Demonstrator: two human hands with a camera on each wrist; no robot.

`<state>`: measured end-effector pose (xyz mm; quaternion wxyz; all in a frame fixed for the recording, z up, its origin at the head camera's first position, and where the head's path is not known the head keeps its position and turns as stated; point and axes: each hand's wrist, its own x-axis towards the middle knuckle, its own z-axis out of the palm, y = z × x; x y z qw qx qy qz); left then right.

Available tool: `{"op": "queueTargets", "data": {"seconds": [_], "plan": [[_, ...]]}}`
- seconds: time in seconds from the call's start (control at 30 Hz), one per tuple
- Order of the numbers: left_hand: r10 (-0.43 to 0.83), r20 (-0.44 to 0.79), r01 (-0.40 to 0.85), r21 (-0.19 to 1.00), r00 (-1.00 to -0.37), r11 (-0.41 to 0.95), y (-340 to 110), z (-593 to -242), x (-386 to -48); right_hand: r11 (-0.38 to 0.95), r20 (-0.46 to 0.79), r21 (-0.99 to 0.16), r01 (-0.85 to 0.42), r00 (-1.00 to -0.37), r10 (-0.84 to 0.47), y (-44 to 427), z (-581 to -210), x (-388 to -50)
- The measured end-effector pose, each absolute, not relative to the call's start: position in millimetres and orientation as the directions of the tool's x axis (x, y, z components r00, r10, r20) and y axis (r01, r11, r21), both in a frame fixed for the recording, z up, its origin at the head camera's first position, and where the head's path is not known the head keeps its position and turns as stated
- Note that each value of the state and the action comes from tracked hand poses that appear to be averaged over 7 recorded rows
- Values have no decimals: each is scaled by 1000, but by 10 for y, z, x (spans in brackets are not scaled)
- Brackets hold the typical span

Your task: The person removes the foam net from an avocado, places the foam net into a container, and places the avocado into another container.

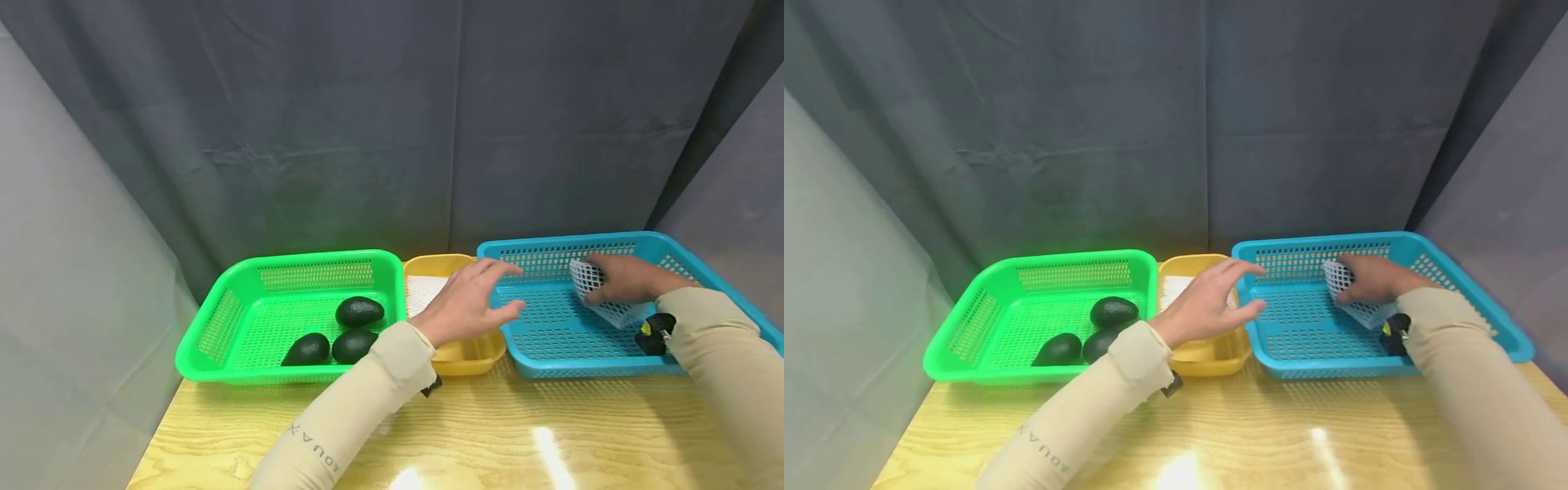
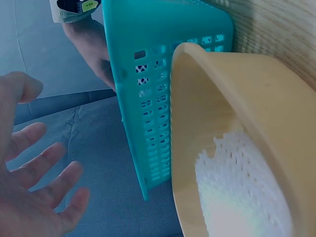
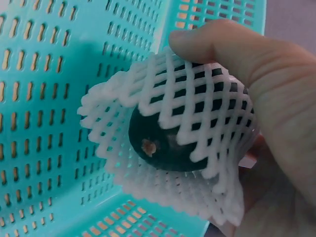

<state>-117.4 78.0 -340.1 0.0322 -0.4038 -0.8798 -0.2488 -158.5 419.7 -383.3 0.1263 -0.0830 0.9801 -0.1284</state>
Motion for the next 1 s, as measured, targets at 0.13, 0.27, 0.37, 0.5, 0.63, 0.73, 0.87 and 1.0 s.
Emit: {"op": "queueTargets", "data": {"seconds": [0.13, 0.27, 0.37, 0.5, 0.63, 0.73, 0.87, 1.0], "plan": [[688, 254, 720, 409, -679, 560, 743, -3383, -1164, 950, -215, -272, -154, -952, -216, 4112, -3773, -1576], [680, 237, 705, 415, -694, 574, 698, -3364, -1156, 939, -202, -293, -177, -949, -242, 4030, -3702, -1579], [674, 234, 698, 421, -700, 579, 663, -3353, -1154, 936, -190, -296, -192, -948, -254, 3975, -3647, -1586], [670, 234, 695, 421, -704, 583, 617, -3342, -1152, 933, -177, -291, -213, -946, -272, 3901, -3581, -1580], [669, 238, 697, 416, -704, 585, 594, -3334, -1163, 928, -164, -279, -247, -940, -299, 3843, -3519, -1564], [668, 243, 698, 412, -703, 585, 582, -3335, -1169, 927, -162, -269, -260, -937, -309, 3793, -3477, -1542], [666, 253, 703, 401, -701, 588, 567, -3347, -1183, 925, -161, -265, -271, -934, -320, 3709, -3423, -1516], [665, 265, 708, 395, -698, 586, 545, -3339, -1190, 910, -144, -280, -304, -925, -353, 3627, -3358, -1494]]}}
